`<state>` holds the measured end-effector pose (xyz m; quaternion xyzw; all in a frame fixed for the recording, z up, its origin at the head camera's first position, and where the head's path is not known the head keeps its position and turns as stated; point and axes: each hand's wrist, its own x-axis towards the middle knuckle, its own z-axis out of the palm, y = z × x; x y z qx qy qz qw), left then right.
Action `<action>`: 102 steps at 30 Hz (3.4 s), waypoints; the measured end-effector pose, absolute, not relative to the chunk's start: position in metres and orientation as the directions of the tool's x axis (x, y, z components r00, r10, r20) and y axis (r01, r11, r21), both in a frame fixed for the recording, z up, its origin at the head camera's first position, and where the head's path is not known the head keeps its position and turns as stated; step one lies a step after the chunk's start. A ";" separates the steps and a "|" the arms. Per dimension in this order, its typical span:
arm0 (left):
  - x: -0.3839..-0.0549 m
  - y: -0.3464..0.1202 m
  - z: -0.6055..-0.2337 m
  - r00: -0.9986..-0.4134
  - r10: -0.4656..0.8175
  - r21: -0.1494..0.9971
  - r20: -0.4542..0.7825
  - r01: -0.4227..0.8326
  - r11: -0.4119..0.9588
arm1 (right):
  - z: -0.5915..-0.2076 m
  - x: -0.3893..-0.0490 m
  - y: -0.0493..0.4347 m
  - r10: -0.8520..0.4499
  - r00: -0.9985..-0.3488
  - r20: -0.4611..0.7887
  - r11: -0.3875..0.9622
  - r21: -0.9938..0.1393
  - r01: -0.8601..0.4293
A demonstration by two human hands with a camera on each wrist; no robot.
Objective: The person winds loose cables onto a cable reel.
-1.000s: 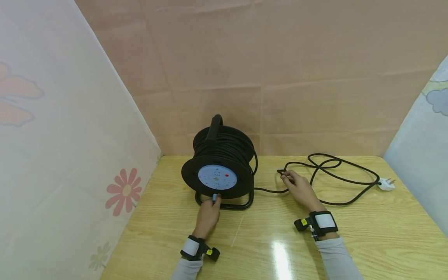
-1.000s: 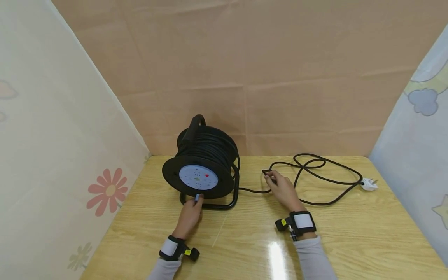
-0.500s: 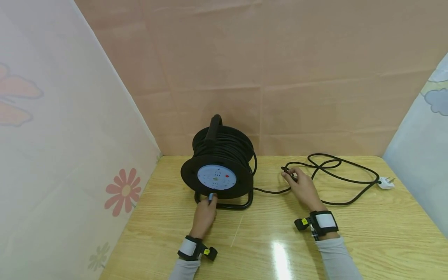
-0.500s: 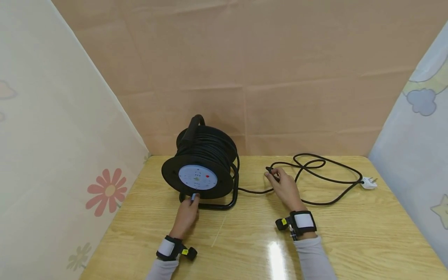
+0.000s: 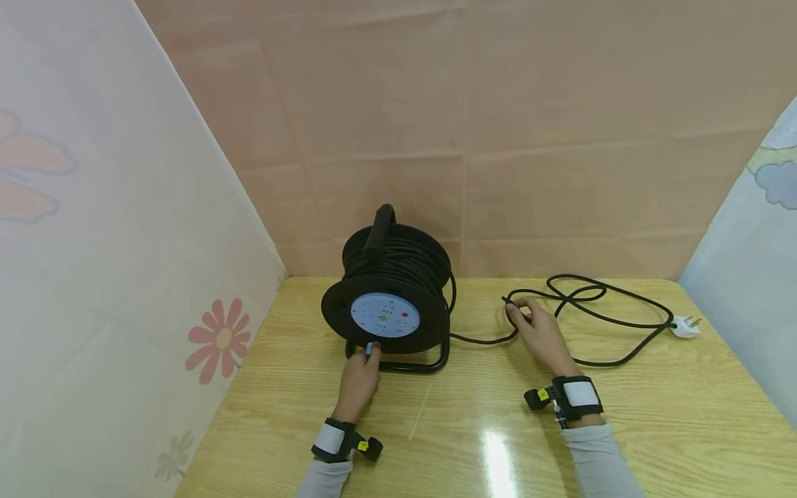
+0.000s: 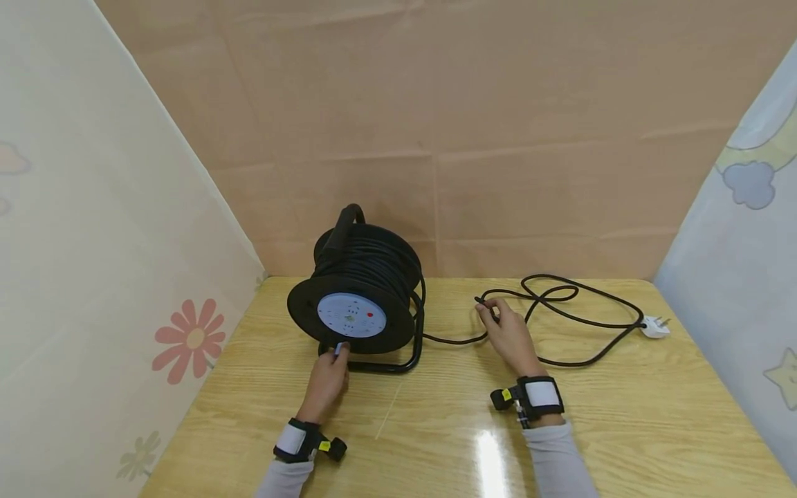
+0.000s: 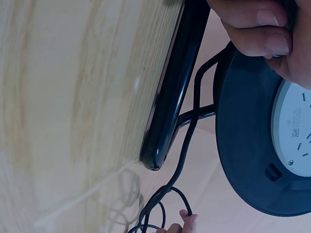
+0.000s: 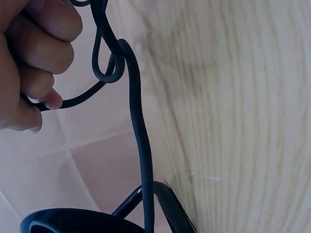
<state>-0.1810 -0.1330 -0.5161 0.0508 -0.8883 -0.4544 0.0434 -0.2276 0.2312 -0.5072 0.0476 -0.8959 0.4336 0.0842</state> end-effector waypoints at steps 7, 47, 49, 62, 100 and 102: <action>-0.183 -0.140 -0.514 -0.988 -0.152 0.835 0.035 -0.055 0.548 | -0.508 -0.227 0.234 -0.005 -0.982 0.191 0.608 -0.779 -0.155; -0.190 -0.166 -0.491 -0.968 -0.246 0.909 0.046 -0.062 0.413 | -0.509 -0.224 0.239 0.023 -0.978 0.209 0.609 -0.779 -0.152; -0.191 -0.166 -0.491 -0.969 -0.243 0.912 0.046 -0.058 0.405 | -0.510 -0.223 0.240 0.024 -0.977 0.214 0.609 -0.777 -0.156; -0.194 -0.169 -0.485 -0.976 -0.210 0.953 0.051 -0.015 0.301 | -0.508 -0.225 0.241 0.014 -0.971 0.240 0.602 -0.777 -0.184; -0.196 -0.176 -0.451 -0.974 -0.216 0.988 0.064 0.032 0.148 | -0.506 -0.222 0.237 -0.018 -0.972 0.234 0.613 -0.765 -0.196; -0.196 -0.176 -0.447 -0.975 -0.213 0.990 0.068 0.039 0.138 | -0.506 -0.222 0.237 -0.018 -0.972 0.235 0.615 -0.764 -0.196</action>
